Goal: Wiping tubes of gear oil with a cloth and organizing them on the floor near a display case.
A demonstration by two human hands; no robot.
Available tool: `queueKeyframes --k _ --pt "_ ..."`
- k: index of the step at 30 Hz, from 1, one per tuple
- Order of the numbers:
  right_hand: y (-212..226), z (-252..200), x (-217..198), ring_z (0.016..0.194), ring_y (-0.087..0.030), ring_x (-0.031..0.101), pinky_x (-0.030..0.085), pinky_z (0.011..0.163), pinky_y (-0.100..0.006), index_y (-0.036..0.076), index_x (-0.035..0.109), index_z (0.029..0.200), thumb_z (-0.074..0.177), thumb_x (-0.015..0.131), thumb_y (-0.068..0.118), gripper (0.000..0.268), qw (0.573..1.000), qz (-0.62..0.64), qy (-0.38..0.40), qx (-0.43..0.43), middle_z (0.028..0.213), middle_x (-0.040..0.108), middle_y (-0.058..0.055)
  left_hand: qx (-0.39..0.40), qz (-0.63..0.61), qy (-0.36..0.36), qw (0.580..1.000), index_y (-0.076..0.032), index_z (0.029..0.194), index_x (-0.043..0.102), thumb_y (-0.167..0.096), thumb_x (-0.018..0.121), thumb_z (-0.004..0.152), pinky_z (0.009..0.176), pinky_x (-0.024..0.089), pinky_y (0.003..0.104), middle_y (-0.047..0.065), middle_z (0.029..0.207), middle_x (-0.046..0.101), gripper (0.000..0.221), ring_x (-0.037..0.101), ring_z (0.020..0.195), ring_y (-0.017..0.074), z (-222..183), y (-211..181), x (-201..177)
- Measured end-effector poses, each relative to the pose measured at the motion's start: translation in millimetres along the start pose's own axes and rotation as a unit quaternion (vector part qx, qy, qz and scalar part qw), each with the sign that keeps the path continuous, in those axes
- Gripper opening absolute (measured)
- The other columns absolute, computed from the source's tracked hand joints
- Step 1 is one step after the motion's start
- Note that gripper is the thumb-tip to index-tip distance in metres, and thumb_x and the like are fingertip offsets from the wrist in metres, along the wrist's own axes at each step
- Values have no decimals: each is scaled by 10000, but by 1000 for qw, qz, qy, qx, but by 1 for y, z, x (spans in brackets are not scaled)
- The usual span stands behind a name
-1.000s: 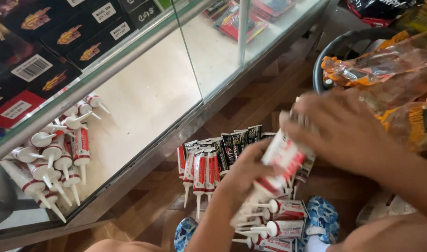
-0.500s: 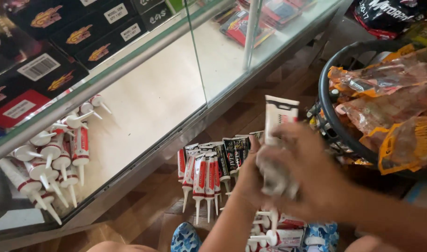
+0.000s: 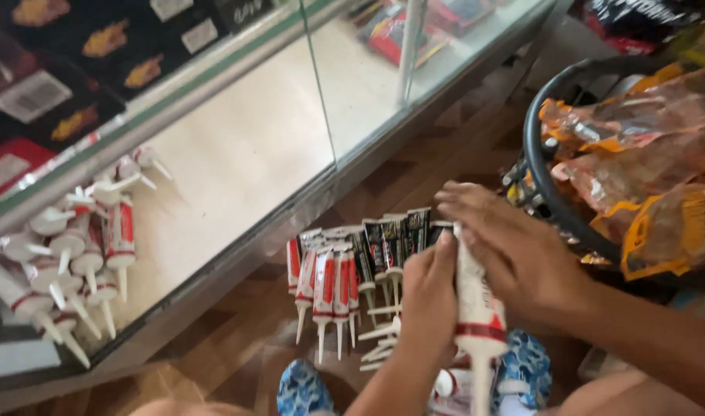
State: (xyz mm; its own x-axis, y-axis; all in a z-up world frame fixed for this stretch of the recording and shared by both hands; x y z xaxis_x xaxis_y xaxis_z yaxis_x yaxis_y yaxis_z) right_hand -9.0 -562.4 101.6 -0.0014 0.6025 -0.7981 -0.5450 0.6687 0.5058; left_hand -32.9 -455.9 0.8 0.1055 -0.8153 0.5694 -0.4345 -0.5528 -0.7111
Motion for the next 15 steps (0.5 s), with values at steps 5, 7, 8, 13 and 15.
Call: queueKeyframes --k 5,7,8,13,15 --pt "73 -11 8 1443 -406 479 392 1226 -557 7 421 1381 947 524 59 450 962 229 74 -125 1469 527 -204 -31 12 -58 998 -46 822 672 -248 544 983 564 380 292 57 766 615 289 486 622 133 19 7 -21" --pt "36 -6 20 1422 -403 491 406 1177 -539 14 500 1320 949 566 173 409 982 131 60 -124 1458 532 -208 -68 -21 -75 995 -39 893 684 -281 563 938 620 403 293 61 846 638 274 523 704 136 17 6 -25" --pt "17 -7 26 1400 -399 503 420 1127 -520 20 578 1259 952 609 287 408 991 26 44 -122 1447 536 -212 -104 -54 -87 989 -32 965 696 -313 583 893 676 426 295 66 927 660 311 560 786 138 15 9 -25" --pt "-7 8 -3 992 -339 514 399 849 -488 40 621 1235 924 673 310 415 993 -103 -17 -51 1114 530 -188 -47 -105 -2 993 14 863 685 -280 606 1029 332 353 264 56 592 596 346 479 381 103 10 -5 -9" --pt "0 1 5 754 -294 568 473 677 -445 -31 557 1231 985 588 346 452 995 -93 18 6 934 548 -158 -38 -114 -1 993 8 851 685 -253 607 1030 320 322 259 23 579 579 326 449 367 83 10 -9 -10"
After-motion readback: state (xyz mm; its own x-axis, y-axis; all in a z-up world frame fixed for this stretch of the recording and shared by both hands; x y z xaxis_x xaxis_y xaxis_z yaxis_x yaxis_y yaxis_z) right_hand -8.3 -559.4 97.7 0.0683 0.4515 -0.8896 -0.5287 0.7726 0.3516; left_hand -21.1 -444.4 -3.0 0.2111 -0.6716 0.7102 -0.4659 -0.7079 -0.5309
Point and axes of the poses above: each hand's wrist, its own z-axis towards the middle knuckle, its own x-axis out of the palm, y = z × x, the point moved 5 cm from there along z, towards the middle knuckle
